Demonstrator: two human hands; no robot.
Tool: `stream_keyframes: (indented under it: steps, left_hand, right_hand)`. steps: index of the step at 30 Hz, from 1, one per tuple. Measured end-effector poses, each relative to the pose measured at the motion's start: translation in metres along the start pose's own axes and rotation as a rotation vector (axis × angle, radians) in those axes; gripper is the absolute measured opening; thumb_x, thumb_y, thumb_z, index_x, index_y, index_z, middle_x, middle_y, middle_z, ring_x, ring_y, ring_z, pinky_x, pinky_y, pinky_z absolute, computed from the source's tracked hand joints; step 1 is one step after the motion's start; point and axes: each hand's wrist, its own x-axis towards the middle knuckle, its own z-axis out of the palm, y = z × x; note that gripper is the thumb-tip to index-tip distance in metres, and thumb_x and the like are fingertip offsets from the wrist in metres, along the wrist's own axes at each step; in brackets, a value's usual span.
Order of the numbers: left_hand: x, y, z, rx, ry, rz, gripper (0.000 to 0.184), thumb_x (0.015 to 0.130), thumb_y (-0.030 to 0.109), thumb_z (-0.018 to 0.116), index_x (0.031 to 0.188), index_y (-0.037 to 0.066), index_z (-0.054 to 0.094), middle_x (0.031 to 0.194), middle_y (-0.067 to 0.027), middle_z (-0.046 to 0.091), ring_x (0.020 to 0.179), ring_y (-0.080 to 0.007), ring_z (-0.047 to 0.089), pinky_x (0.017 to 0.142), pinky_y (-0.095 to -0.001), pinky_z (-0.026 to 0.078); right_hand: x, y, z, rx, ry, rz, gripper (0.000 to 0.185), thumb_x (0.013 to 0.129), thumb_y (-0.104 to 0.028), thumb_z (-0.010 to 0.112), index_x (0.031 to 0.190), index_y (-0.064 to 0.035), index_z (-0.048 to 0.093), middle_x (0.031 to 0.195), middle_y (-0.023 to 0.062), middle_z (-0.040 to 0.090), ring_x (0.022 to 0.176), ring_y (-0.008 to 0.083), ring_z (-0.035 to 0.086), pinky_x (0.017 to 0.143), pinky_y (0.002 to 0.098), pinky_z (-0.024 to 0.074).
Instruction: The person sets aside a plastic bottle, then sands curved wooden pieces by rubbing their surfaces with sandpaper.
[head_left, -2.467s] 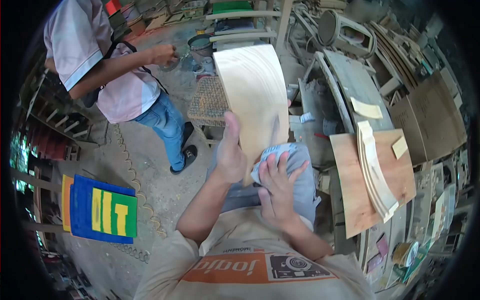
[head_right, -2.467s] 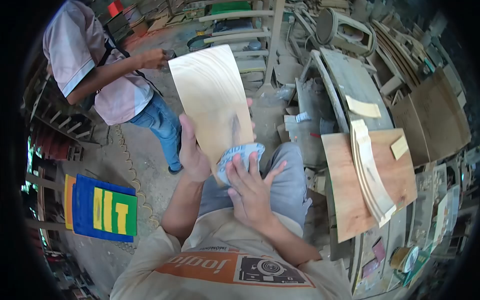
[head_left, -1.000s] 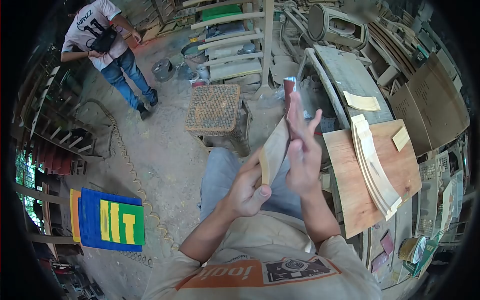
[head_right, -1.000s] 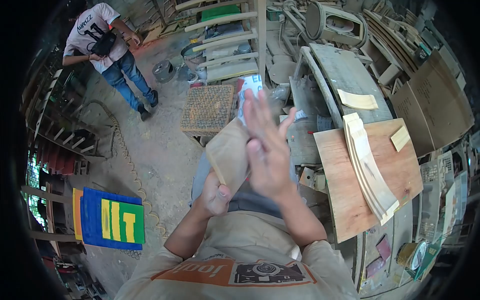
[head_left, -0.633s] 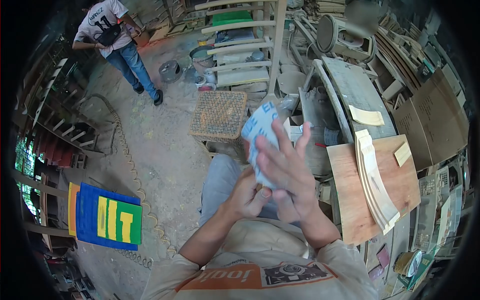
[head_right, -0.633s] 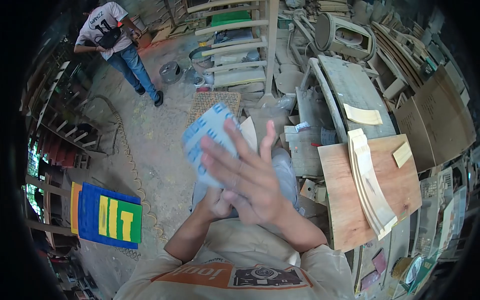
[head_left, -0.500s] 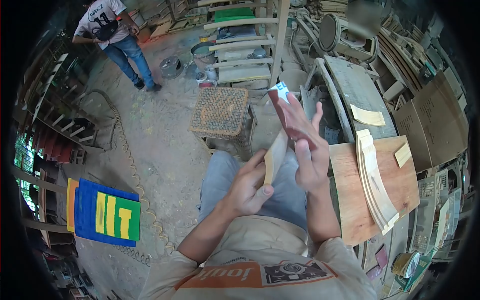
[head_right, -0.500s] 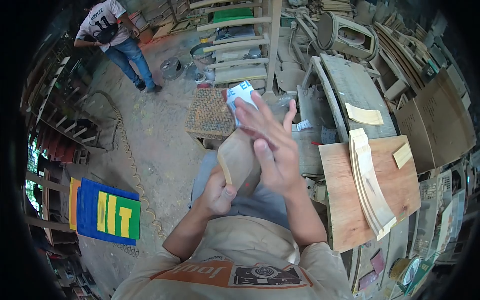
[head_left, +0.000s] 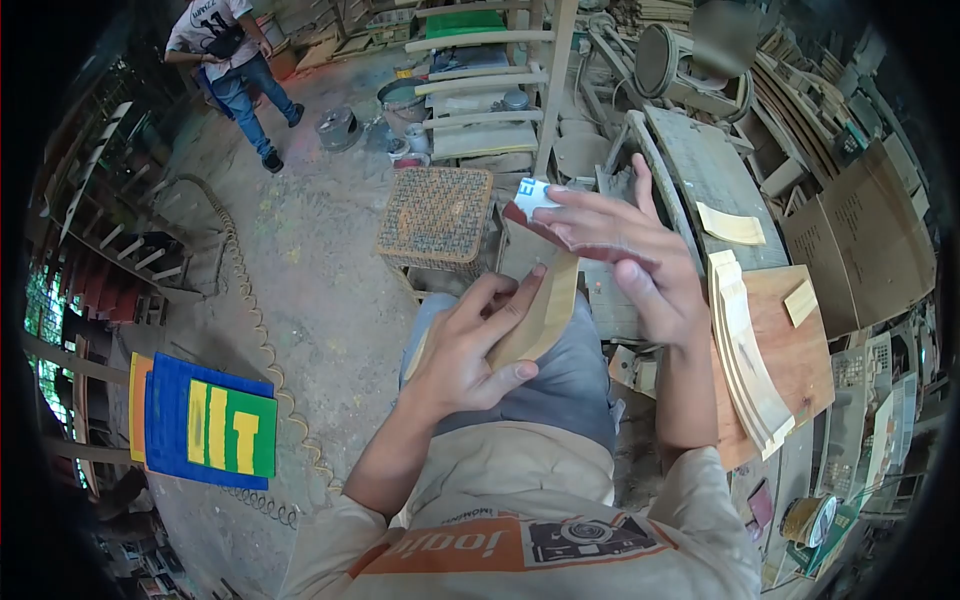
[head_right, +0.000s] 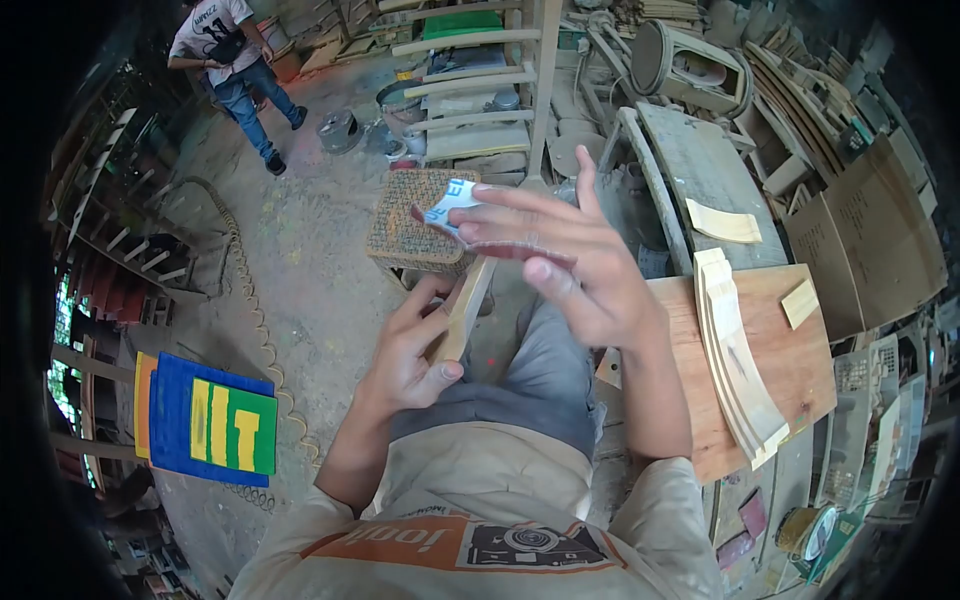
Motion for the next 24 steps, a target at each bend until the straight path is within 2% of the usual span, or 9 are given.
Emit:
stream_keyframes:
  steps: [2, 5, 8, 11, 12, 13, 19, 20, 24]
  left_hand:
    - [0.004, -0.001, -0.002, -0.012, -0.015, -0.011, 0.075, 0.077, 0.051, 0.065, 0.13, -0.001, 0.052, 0.1, -0.0161, 0.051, 0.08, -0.0322, 0.057, 0.072, -0.0381, 0.048]
    - [-0.004, -0.002, 0.0, 0.071, 0.146, 0.118, 0.077, 0.076, 0.051, 0.066, 0.132, 0.001, 0.051, 0.098, -0.016, 0.05, 0.077, -0.0324, 0.056, 0.07, -0.0376, 0.048]
    - [0.002, 0.006, -0.013, 0.105, -0.109, 0.002, 0.079, 0.068, 0.045, 0.074, 0.129, 0.001, 0.051, 0.108, -0.0202, 0.054, 0.089, -0.0374, 0.06, 0.076, -0.0388, 0.05]
    - [-0.01, -0.011, -0.004, 0.202, 0.103, 0.261, 0.081, 0.069, 0.046, 0.072, 0.131, 0.0, 0.05, 0.105, -0.0196, 0.054, 0.086, -0.0353, 0.06, 0.073, -0.0381, 0.049]
    - [-0.016, -0.013, 0.0, -0.305, 0.075, -0.033, 0.078, 0.074, 0.051, 0.067, 0.129, -0.002, 0.052, 0.104, -0.0187, 0.054, 0.084, -0.0342, 0.06, 0.074, -0.0382, 0.049]
    - [-0.021, -0.016, 0.0, -0.308, 0.069, -0.043, 0.078, 0.074, 0.051, 0.067, 0.129, -0.002, 0.052, 0.104, -0.0187, 0.054, 0.084, -0.0342, 0.06, 0.074, -0.0382, 0.049]
    - [-0.027, -0.025, 0.003, -0.356, 0.128, 0.219, 0.082, 0.087, 0.065, 0.048, 0.119, -0.01, 0.055, 0.125, -0.0248, 0.052, 0.113, -0.0343, 0.056, 0.096, -0.0366, 0.042]
    - [-0.047, -0.023, 0.012, -0.587, 0.096, -0.118, 0.089, 0.089, 0.069, 0.035, 0.127, -0.01, 0.047, 0.13, -0.0249, 0.05, 0.121, -0.0323, 0.051, 0.099, -0.0389, 0.04]
    - [-0.027, -0.005, 0.017, -1.312, 0.05, -0.269, 0.099, 0.084, 0.079, 0.02, 0.144, 0.001, 0.024, 0.133, -0.0201, 0.046, 0.116, -0.0292, 0.053, 0.096, -0.0469, 0.045]
  right_hand:
    - [0.008, -0.023, 0.001, 0.031, 0.055, 0.123, 0.055, 0.097, -0.048, 0.036, 0.09, -0.0095, 0.074, 0.092, 0.0086, 0.072, 0.106, 0.0332, 0.064, 0.112, 0.0616, -0.0036]
    - [0.008, -0.031, -0.006, 0.031, -0.229, -0.157, 0.036, 0.096, -0.023, 0.039, 0.112, -0.0083, 0.068, 0.117, 0.0051, 0.066, 0.116, 0.0266, 0.058, 0.111, 0.058, -0.0061]
    - [0.005, 0.002, -0.02, -0.082, -0.145, 0.074, 0.037, 0.097, -0.023, 0.038, 0.115, -0.007, 0.066, 0.121, 0.0062, 0.064, 0.123, 0.0267, 0.053, 0.111, 0.057, -0.004]
    - [0.012, 0.009, -0.024, -0.146, -0.129, 0.088, 0.037, 0.097, -0.023, 0.038, 0.116, -0.0071, 0.065, 0.122, 0.0064, 0.063, 0.124, 0.0263, 0.052, 0.111, 0.0572, -0.0041]
    - [0.009, 0.008, -0.02, -0.158, -0.114, 0.112, 0.037, 0.097, -0.023, 0.038, 0.117, -0.0072, 0.064, 0.123, 0.0065, 0.063, 0.125, 0.0261, 0.052, 0.111, 0.0573, -0.0041]
    - [0.005, 0.008, -0.016, -0.171, -0.097, 0.136, 0.037, 0.097, -0.023, 0.037, 0.117, -0.0072, 0.064, 0.124, 0.0066, 0.062, 0.125, 0.0258, 0.051, 0.111, 0.0574, -0.0041]
    - [-0.022, 0.026, 0.011, -0.11, 0.109, 0.319, 0.041, 0.098, -0.024, 0.036, 0.124, -0.0035, 0.059, 0.131, 0.0112, 0.058, 0.129, 0.029, 0.047, 0.112, 0.0571, 0.0019]
    - [-0.025, 0.023, 0.022, -0.007, 0.219, 0.263, 0.042, 0.098, -0.025, 0.036, 0.127, -0.0002, 0.056, 0.132, 0.0146, 0.056, 0.13, 0.0313, 0.045, 0.113, 0.0558, 0.0061]
    - [-0.029, 0.014, 0.07, 0.231, 0.485, 0.172, 0.047, 0.099, -0.024, 0.037, 0.131, 0.0082, 0.048, 0.135, 0.0228, 0.051, 0.134, 0.035, 0.039, 0.114, 0.0495, 0.0151]
